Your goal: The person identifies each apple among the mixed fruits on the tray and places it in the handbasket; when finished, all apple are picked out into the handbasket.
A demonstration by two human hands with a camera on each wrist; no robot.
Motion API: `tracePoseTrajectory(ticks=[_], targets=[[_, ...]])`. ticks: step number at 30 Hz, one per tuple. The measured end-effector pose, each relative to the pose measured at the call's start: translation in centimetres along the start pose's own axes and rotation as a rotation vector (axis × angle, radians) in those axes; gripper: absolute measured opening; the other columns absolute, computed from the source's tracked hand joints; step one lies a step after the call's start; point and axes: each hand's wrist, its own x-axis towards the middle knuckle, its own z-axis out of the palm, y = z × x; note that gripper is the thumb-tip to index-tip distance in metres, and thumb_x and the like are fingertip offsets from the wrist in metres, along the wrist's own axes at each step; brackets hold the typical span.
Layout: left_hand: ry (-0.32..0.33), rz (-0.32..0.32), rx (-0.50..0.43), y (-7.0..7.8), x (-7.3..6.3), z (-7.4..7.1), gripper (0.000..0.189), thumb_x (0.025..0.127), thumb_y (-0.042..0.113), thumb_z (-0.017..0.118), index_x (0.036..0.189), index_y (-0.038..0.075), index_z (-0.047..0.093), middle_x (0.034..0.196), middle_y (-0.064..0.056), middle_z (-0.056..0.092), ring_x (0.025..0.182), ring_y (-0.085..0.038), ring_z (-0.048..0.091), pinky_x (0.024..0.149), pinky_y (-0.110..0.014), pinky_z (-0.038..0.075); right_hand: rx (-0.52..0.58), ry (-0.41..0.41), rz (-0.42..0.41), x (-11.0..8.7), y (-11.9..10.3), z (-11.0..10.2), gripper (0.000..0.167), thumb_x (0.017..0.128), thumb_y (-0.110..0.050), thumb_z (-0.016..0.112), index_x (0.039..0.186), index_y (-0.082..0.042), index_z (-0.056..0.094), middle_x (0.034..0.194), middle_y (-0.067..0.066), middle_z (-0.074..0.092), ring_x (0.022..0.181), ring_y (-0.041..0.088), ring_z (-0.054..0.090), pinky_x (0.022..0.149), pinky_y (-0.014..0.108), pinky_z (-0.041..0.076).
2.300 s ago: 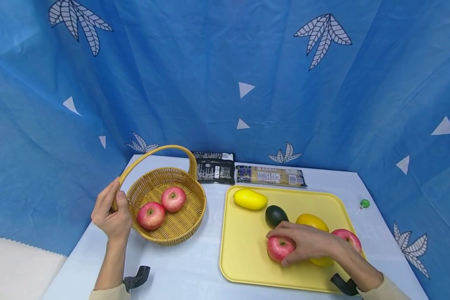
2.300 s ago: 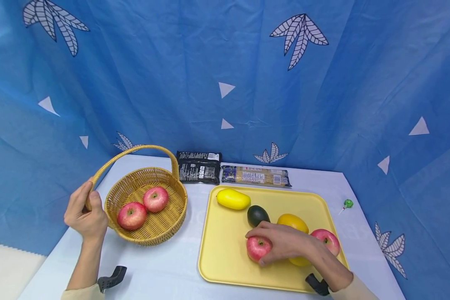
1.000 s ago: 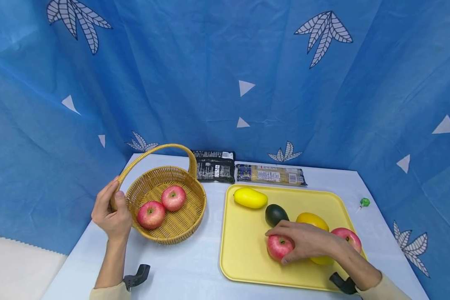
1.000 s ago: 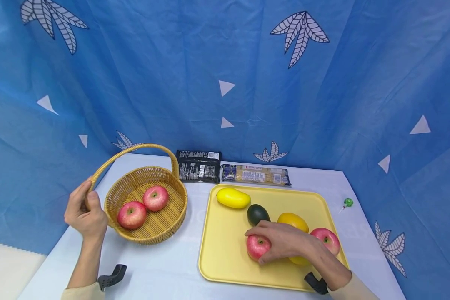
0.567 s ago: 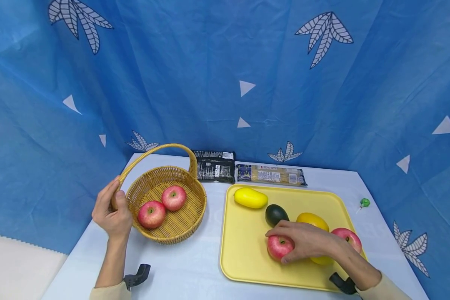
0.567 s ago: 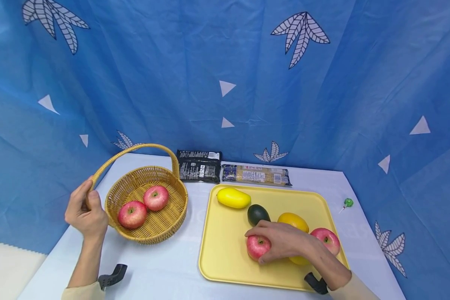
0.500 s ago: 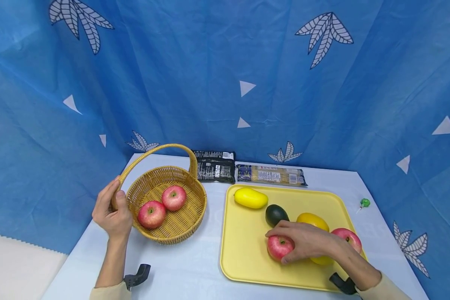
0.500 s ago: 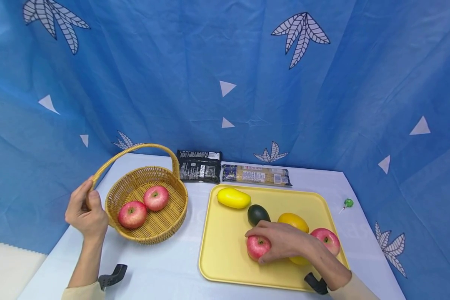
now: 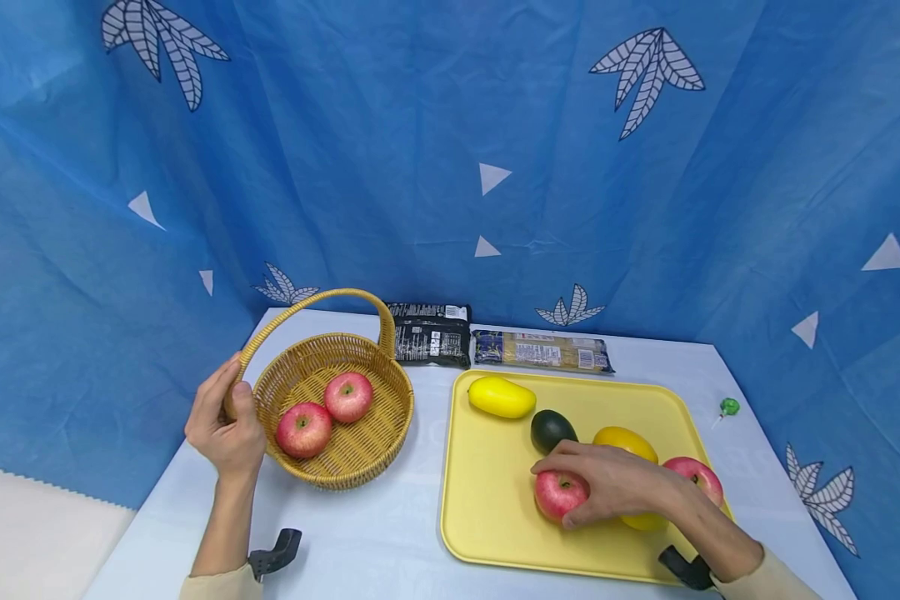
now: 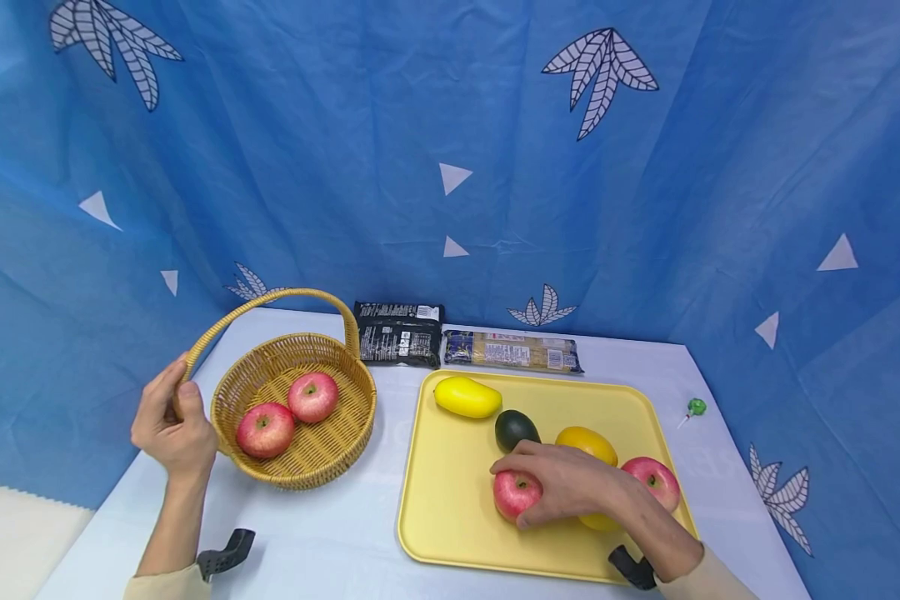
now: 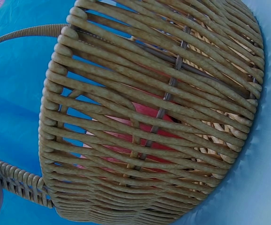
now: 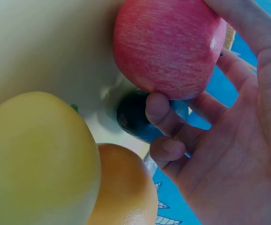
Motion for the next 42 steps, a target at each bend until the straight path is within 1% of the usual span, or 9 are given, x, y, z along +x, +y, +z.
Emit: tracePoseTrajectory(ticks=[12, 22, 35, 42], targets=[[-0.011, -0.001, 0.016, -0.5, -0.2, -0.4, 0.034, 0.091, 0.019, 0.074, 0.098, -0.014, 0.072, 0.103, -0.022, 0.074, 0.1, -0.026, 0.072, 0.09, -0.024, 0.056, -0.009, -0.001, 0.005, 0.0, -0.3, -0.1, 0.067, 0.074, -0.057, 0.083, 0.135, -0.045, 0.058, 0.121, -0.018, 0.054, 0.099, 0.007, 0.056, 0.08, 0.032, 0.055], [-0.014, -0.009, 0.025, 0.0, -0.1, -0.3, 0.033, 0.092, 0.018, 0.073, 0.099, -0.015, 0.072, 0.104, -0.021, 0.075, 0.101, -0.024, 0.072, 0.091, -0.023, 0.055, -0.016, 0.005, -0.003, 0.1, -0.6, -0.5, 0.066, 0.075, -0.055, 0.082, 0.135, -0.045, 0.057, 0.123, -0.017, 0.054, 0.098, 0.007, 0.056, 0.08, 0.03, 0.055], [-0.022, -0.005, 0.02, 0.1, 0.1, -0.3, 0.035, 0.092, 0.019, 0.073, 0.099, -0.016, 0.071, 0.103, -0.024, 0.074, 0.102, -0.019, 0.072, 0.091, -0.023, 0.055, -0.035, 0.036, -0.069, 0.6, -1.3, -0.8, 0.064, 0.078, -0.056, 0.08, 0.136, -0.043, 0.057, 0.123, -0.017, 0.054, 0.096, 0.004, 0.057, 0.079, 0.027, 0.055], [-0.019, -0.003, 0.017, 0.1, 0.1, -0.1, 0.034, 0.092, 0.017, 0.073, 0.098, -0.016, 0.071, 0.103, -0.022, 0.074, 0.102, -0.022, 0.072, 0.091, -0.023, 0.056, -0.034, 0.04, -0.068, 1.0, -1.8, -1.0, 0.063, 0.078, -0.056, 0.079, 0.136, -0.045, 0.057, 0.124, -0.018, 0.054, 0.098, 0.006, 0.056, 0.079, 0.029, 0.054]])
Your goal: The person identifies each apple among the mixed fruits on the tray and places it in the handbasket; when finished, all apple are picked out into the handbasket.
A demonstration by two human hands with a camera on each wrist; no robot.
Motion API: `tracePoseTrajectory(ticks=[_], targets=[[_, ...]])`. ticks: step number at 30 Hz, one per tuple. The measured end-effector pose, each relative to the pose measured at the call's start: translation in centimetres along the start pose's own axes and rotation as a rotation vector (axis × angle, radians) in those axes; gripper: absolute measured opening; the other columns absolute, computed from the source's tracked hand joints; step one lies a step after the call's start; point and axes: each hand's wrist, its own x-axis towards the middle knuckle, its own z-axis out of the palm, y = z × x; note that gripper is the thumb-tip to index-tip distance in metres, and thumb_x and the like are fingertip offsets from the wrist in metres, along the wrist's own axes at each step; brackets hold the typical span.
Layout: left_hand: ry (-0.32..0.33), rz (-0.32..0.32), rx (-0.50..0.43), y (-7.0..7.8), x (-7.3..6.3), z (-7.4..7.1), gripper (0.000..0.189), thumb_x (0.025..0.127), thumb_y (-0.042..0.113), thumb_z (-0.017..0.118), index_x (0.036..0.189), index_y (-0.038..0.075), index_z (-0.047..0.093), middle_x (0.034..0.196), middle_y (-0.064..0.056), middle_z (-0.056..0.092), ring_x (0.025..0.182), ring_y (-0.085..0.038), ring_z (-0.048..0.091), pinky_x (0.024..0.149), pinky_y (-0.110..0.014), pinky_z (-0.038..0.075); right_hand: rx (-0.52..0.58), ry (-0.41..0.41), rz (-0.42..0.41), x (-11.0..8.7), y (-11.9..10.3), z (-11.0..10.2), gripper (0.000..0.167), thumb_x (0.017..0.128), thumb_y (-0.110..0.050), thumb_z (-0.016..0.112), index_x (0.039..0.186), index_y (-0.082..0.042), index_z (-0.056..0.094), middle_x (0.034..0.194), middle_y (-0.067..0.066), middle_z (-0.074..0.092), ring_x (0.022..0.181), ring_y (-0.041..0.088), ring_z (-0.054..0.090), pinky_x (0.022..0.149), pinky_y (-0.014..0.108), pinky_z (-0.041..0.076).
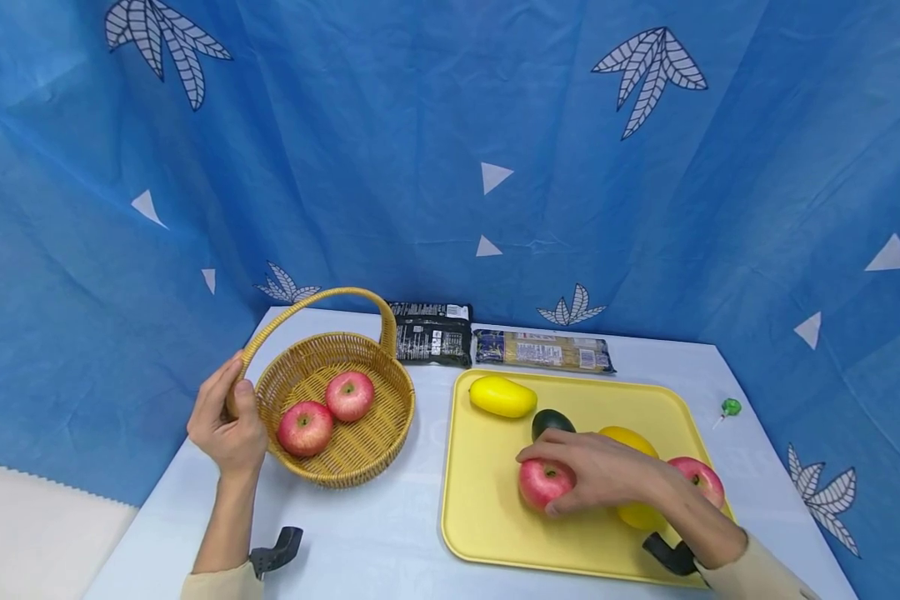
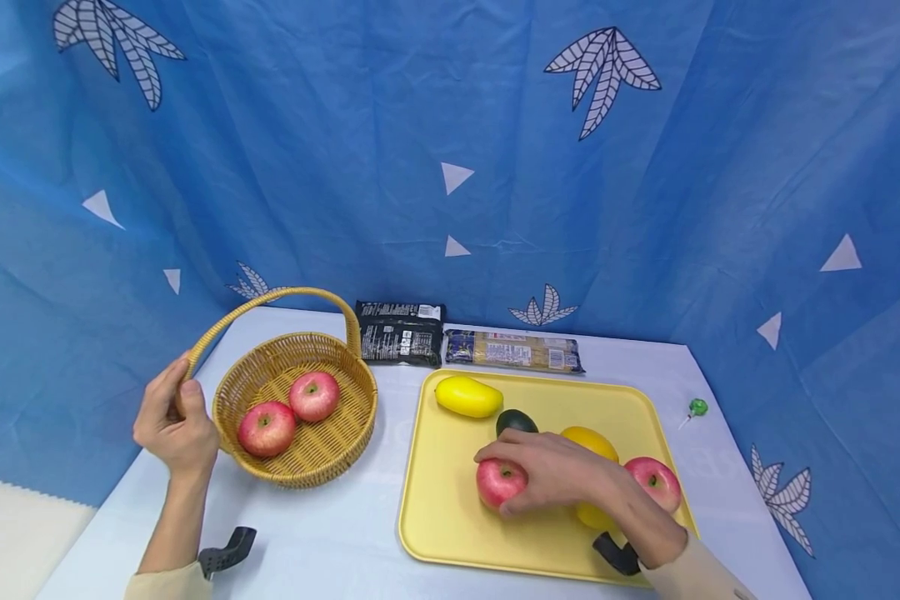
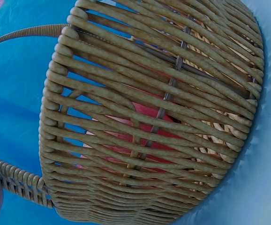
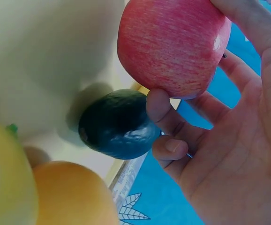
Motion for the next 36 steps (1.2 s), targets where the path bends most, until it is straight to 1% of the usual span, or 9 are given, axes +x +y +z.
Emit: tracePoseTrajectory(ticks=[5, 9, 12, 14, 18, 21, 29, 36], targets=[[0.002, 0.003, -0.006, 0.0, 0.1, 0.1, 0.033, 0.092, 0.017, 0.073, 0.098, -0.016, 0.071, 0.103, -0.022, 0.075, 0.101, -0.025, 0.072, 0.091, -0.024, 0.056, -0.017, 0.001, 0.005, 0.5, -0.4, -0.2, 0.063, 0.078, -0.058, 0.078, 0.136, -0.046, 0.056, 0.126, -0.017, 0.053, 0.1, 0.008, 0.055, 0.08, 0.031, 0.053], [0.003, 0.001, -0.004, 0.0, 0.1, 0.1, 0.035, 0.092, 0.018, 0.074, 0.098, -0.016, 0.071, 0.102, -0.022, 0.074, 0.102, -0.024, 0.072, 0.091, -0.024, 0.056, -0.021, -0.001, 0.005, 0.9, -0.7, -0.5, 0.063, 0.077, -0.059, 0.078, 0.135, -0.05, 0.055, 0.127, -0.018, 0.053, 0.102, 0.009, 0.054, 0.081, 0.034, 0.053], [0.002, -0.002, -0.006, 0.0, 0.0, 0.1, 0.036, 0.092, 0.019, 0.074, 0.098, -0.016, 0.071, 0.102, -0.023, 0.074, 0.102, -0.023, 0.072, 0.091, -0.024, 0.056, -0.02, 0.002, -0.016, 1.2, -0.9, -0.6, 0.062, 0.078, -0.059, 0.078, 0.134, -0.053, 0.053, 0.127, -0.02, 0.053, 0.104, 0.008, 0.054, 0.083, 0.034, 0.053], [0.003, 0.001, -0.005, -0.1, 0.0, 0.1, 0.036, 0.091, 0.019, 0.074, 0.098, -0.016, 0.072, 0.102, -0.024, 0.074, 0.101, -0.023, 0.072, 0.091, -0.024, 0.056, -0.027, 0.006, -0.04, 1.5, -1.0, -0.7, 0.062, 0.079, -0.058, 0.078, 0.135, -0.051, 0.053, 0.127, -0.02, 0.054, 0.103, 0.007, 0.054, 0.084, 0.032, 0.053], [0.003, -0.003, -0.008, -0.1, 0.0, 0.0, 0.035, 0.091, 0.018, 0.074, 0.098, -0.016, 0.071, 0.103, -0.025, 0.074, 0.101, -0.021, 0.072, 0.091, -0.023, 0.056, -0.04, 0.011, -0.069, 2.1, -1.4, -1.1, 0.061, 0.08, -0.057, 0.077, 0.135, -0.052, 0.052, 0.128, -0.018, 0.054, 0.103, 0.005, 0.055, 0.084, 0.031, 0.053], [0.0, -0.008, -0.015, 0.0, 0.0, 0.0, 0.034, 0.092, 0.017, 0.074, 0.099, -0.016, 0.071, 0.102, -0.026, 0.073, 0.102, -0.02, 0.072, 0.091, -0.023, 0.055, -0.055, 0.014, -0.076, 2.3, -1.6, -1.4, 0.061, 0.08, -0.058, 0.077, 0.135, -0.054, 0.051, 0.13, -0.018, 0.054, 0.104, 0.006, 0.055, 0.085, 0.033, 0.053], [0.003, 0.002, -0.007, 0.0, 0.0, 0.0, 0.036, 0.092, 0.019, 0.074, 0.098, -0.016, 0.072, 0.103, -0.021, 0.075, 0.1, -0.024, 0.072, 0.09, -0.022, 0.056, -0.076, 0.034, -0.098, 2.8, -1.9, -1.5, 0.061, 0.08, -0.059, 0.076, 0.135, -0.054, 0.05, 0.133, -0.016, 0.054, 0.104, 0.006, 0.056, 0.086, 0.034, 0.053], [0.007, -0.004, -0.006, 0.1, 0.0, 0.0, 0.036, 0.092, 0.019, 0.074, 0.098, -0.016, 0.071, 0.102, -0.024, 0.074, 0.101, -0.019, 0.072, 0.091, -0.022, 0.055, -0.091, 0.034, -0.118, 3.1, -2.2, -1.6, 0.061, 0.081, -0.061, 0.074, 0.137, -0.054, 0.05, 0.131, -0.016, 0.054, 0.103, 0.006, 0.056, 0.086, 0.034, 0.053]])
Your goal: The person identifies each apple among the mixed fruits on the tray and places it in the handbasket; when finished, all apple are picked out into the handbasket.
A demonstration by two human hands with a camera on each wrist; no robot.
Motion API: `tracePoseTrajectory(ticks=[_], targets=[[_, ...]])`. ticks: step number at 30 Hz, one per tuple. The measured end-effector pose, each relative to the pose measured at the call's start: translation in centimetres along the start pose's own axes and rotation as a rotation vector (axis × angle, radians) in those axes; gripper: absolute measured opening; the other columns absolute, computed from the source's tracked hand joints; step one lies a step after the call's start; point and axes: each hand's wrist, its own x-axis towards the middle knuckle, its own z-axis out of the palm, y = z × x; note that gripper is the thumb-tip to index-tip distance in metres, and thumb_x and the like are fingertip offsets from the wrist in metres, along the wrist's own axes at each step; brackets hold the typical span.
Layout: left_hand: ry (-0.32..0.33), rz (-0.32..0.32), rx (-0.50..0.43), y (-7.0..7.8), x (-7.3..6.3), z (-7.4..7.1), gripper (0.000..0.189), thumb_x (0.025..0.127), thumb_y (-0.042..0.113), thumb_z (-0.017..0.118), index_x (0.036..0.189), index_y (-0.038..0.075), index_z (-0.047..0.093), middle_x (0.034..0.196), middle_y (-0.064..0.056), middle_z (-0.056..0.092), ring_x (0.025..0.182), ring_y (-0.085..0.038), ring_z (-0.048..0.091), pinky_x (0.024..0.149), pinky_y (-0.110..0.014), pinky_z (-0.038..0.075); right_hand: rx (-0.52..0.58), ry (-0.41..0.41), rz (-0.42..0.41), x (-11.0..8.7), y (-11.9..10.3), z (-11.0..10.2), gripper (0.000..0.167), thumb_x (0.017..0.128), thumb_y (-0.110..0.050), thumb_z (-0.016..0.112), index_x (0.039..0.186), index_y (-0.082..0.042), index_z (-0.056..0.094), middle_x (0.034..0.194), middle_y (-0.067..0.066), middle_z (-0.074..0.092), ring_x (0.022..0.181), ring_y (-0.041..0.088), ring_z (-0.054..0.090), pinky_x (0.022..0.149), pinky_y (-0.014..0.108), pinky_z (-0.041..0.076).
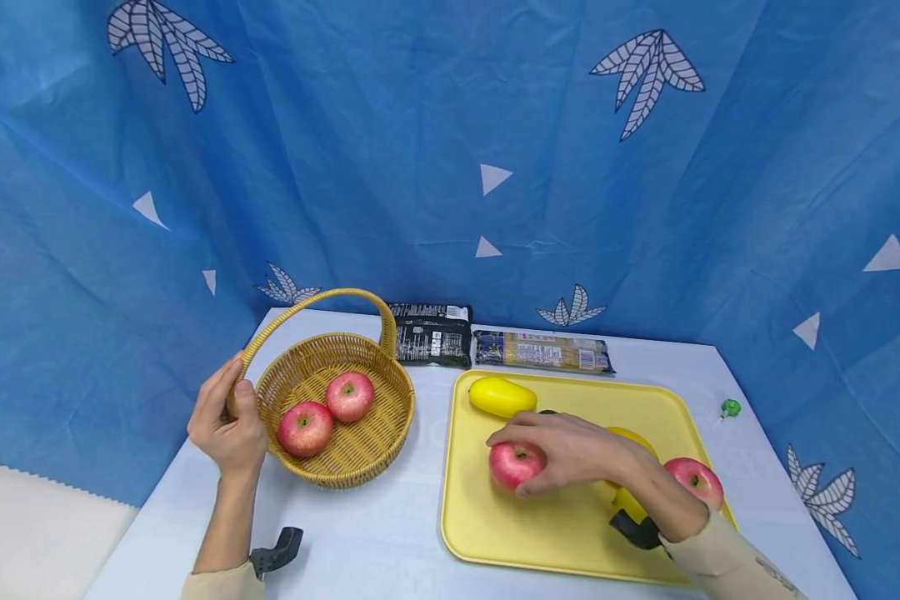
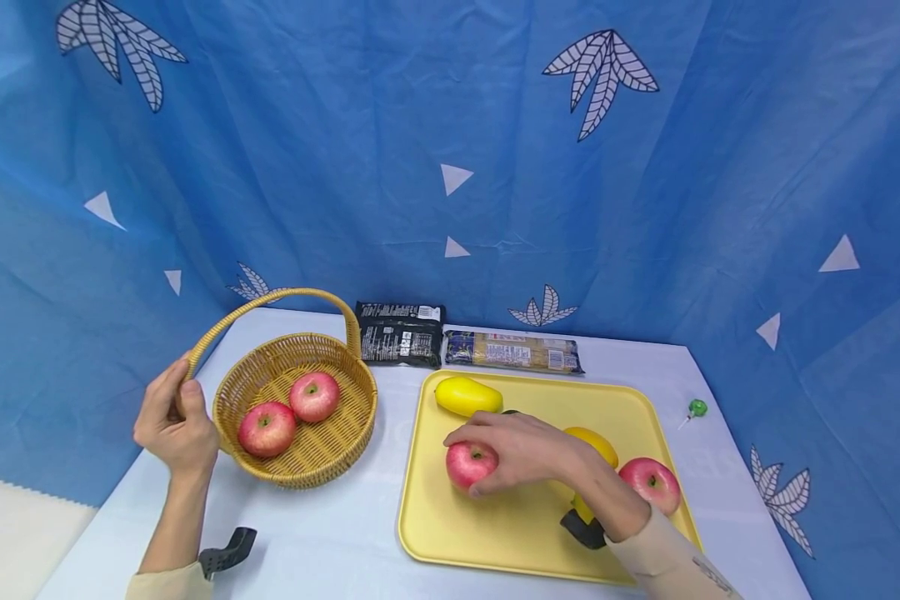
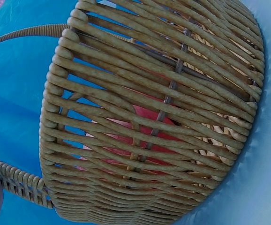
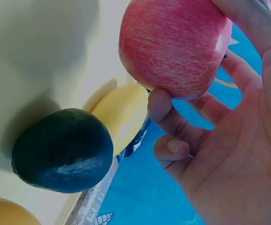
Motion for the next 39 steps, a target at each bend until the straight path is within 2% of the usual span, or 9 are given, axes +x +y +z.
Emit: tracePoseTrajectory(ticks=[13, 26, 39], targets=[[-0.009, -0.002, 0.004, 0.1, 0.0, -0.1, 0.037, 0.092, 0.02, 0.074, 0.099, -0.016, 0.071, 0.104, -0.02, 0.075, 0.102, -0.021, 0.072, 0.091, -0.022, 0.055, 0.002, 0.018, -0.028, 0.9, -0.7, -0.5, 0.061, 0.081, -0.06, 0.074, 0.136, -0.055, 0.049, 0.126, -0.019, 0.054, 0.098, 0.004, 0.055, 0.083, 0.029, 0.052], [-0.002, 0.005, 0.003, 0.0, -0.1, -0.1, 0.034, 0.092, 0.018, 0.074, 0.099, -0.016, 0.071, 0.103, -0.02, 0.075, 0.101, -0.022, 0.072, 0.091, -0.022, 0.055, -0.004, 0.031, -0.068, 1.8, -1.0, -0.9, 0.062, 0.082, -0.061, 0.073, 0.139, -0.053, 0.048, 0.126, -0.016, 0.055, 0.094, 0.004, 0.056, 0.081, 0.028, 0.052], [-0.002, 0.018, -0.01, -0.7, -0.3, -0.3, 0.035, 0.092, 0.019, 0.074, 0.099, -0.015, 0.072, 0.103, -0.021, 0.075, 0.099, -0.026, 0.072, 0.09, -0.023, 0.056, 0.013, 0.016, -0.066, 2.6, -1.9, -1.5, 0.06, 0.083, -0.06, 0.073, 0.137, -0.056, 0.047, 0.128, -0.017, 0.054, 0.1, 0.006, 0.055, 0.083, 0.029, 0.052]])
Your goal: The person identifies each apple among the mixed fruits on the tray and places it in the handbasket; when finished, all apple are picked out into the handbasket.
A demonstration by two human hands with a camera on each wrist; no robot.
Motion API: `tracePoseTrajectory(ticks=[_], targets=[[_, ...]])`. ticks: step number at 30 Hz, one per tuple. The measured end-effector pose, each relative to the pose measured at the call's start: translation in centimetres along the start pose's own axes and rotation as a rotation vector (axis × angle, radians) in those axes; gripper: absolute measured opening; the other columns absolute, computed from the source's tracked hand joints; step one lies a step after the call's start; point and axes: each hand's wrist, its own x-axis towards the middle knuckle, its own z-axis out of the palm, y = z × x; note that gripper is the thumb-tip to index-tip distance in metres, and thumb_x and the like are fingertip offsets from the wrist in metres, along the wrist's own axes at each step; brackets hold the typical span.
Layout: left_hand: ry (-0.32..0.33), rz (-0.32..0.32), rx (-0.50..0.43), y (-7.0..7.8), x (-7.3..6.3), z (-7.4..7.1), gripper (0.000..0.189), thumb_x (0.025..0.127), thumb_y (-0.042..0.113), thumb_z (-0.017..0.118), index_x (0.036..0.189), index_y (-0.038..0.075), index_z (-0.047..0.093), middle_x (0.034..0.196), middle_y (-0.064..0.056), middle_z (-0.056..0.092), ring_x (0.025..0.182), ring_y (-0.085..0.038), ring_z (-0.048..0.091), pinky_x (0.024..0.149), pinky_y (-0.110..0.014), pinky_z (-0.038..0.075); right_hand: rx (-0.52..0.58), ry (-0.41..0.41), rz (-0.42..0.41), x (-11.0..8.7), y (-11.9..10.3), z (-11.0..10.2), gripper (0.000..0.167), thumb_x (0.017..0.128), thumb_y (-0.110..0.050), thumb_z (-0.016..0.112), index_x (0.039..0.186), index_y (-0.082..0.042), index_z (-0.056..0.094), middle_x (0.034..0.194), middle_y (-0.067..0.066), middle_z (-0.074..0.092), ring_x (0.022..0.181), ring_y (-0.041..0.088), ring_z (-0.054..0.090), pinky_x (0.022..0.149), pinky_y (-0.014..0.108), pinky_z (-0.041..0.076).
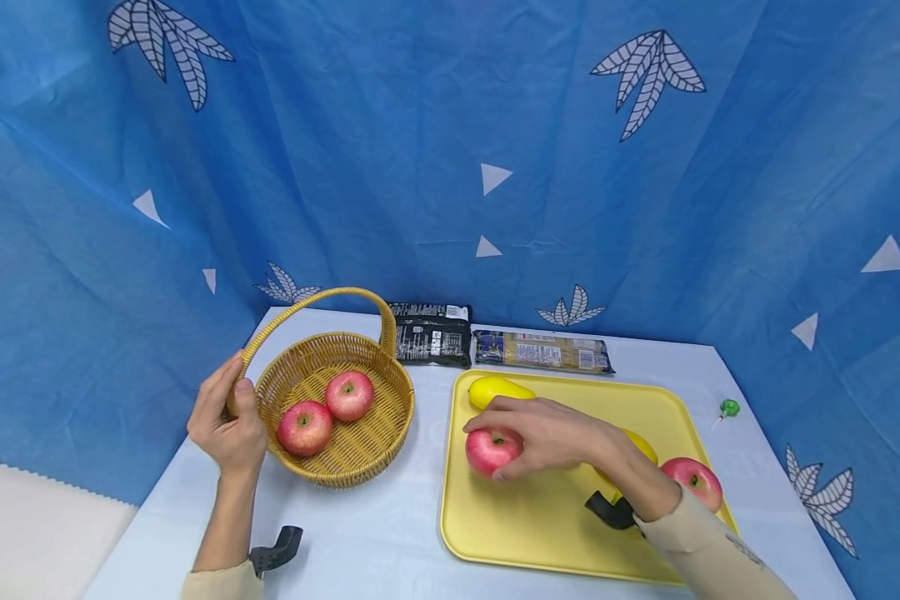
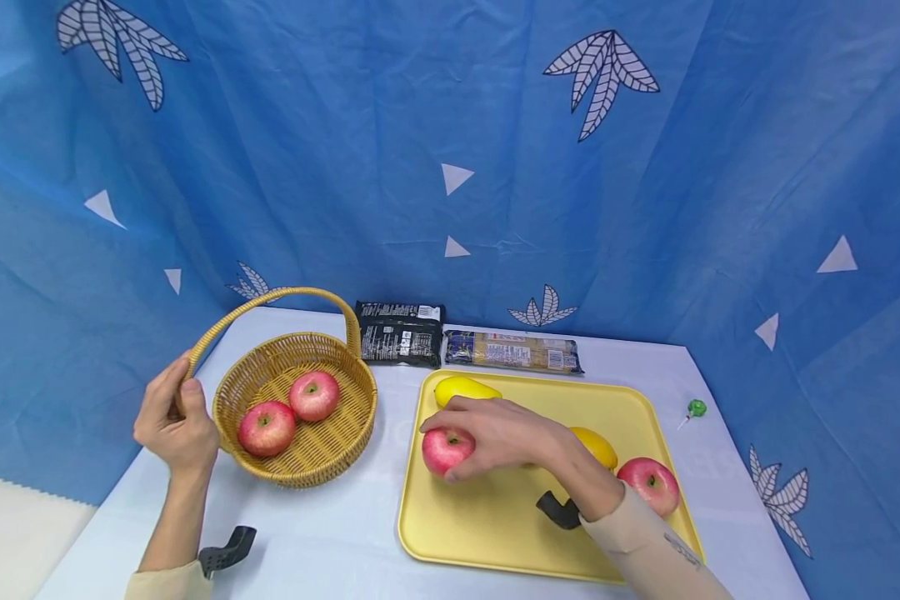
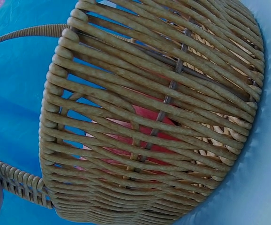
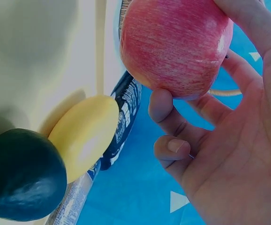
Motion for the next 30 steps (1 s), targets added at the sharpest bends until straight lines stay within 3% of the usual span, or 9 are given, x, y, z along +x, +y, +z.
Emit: tracePoseTrajectory(ticks=[7, 16, 30], targets=[[0.001, -0.011, 0.003, 0.6, 0.2, 0.3, 0.034, 0.092, 0.017, 0.073, 0.099, -0.015, 0.072, 0.103, -0.021, 0.075, 0.1, -0.023, 0.072, 0.09, -0.022, 0.055, -0.012, 0.002, -0.004, 0.6, -0.4, -0.2, 0.062, 0.082, -0.062, 0.072, 0.138, -0.057, 0.046, 0.131, -0.016, 0.053, 0.103, 0.007, 0.055, 0.084, 0.03, 0.052], [0.004, -0.003, -0.001, 0.2, 0.1, 0.2, 0.033, 0.091, 0.017, 0.074, 0.099, -0.015, 0.072, 0.103, -0.021, 0.075, 0.099, -0.026, 0.072, 0.09, -0.023, 0.056, -0.009, 0.032, -0.074, 1.5, -0.9, -0.3, 0.06, 0.084, -0.059, 0.073, 0.138, -0.054, 0.049, 0.129, -0.019, 0.053, 0.102, 0.005, 0.056, 0.085, 0.029, 0.052], [0.006, -0.006, -0.005, 0.2, 0.1, 0.1, 0.033, 0.091, 0.017, 0.074, 0.099, -0.015, 0.072, 0.103, -0.021, 0.075, 0.099, -0.026, 0.072, 0.09, -0.023, 0.056, -0.004, 0.057, -0.107, 3.2, -2.4, -0.3, 0.059, 0.082, -0.063, 0.072, 0.136, -0.058, 0.048, 0.126, -0.021, 0.053, 0.102, 0.003, 0.055, 0.083, 0.026, 0.052]])
